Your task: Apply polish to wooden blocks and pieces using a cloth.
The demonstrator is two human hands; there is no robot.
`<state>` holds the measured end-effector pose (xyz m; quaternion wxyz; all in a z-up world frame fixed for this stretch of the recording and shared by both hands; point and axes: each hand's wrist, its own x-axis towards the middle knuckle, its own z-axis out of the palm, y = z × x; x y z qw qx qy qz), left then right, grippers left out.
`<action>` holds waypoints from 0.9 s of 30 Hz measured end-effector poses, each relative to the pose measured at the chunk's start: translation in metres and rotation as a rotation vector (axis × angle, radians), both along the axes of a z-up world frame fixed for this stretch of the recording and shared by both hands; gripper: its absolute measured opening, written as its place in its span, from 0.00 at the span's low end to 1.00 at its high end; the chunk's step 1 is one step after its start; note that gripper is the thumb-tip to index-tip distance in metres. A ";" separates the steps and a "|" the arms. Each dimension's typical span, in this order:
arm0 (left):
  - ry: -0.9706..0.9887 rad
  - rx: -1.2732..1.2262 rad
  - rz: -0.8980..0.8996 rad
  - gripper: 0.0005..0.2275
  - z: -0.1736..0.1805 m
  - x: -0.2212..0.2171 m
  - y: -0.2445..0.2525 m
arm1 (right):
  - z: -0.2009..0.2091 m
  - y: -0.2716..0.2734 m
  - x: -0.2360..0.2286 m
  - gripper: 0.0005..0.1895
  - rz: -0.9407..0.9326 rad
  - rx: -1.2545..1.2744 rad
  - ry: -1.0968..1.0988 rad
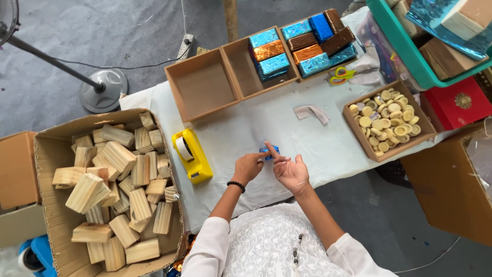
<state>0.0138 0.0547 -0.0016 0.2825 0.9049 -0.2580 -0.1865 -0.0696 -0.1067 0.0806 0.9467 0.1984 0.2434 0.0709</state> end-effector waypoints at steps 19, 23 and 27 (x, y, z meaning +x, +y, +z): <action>-0.301 0.201 -0.107 0.41 -0.007 -0.025 -0.001 | -0.111 -0.052 -0.025 0.51 -0.099 -0.058 0.166; -0.294 0.133 -0.011 0.41 -0.009 -0.032 -0.010 | -0.048 -0.036 -0.009 0.38 0.440 -1.437 0.139; -0.294 0.060 0.040 0.40 -0.010 -0.034 -0.017 | -0.011 -0.014 -0.003 0.52 1.441 -2.650 -0.056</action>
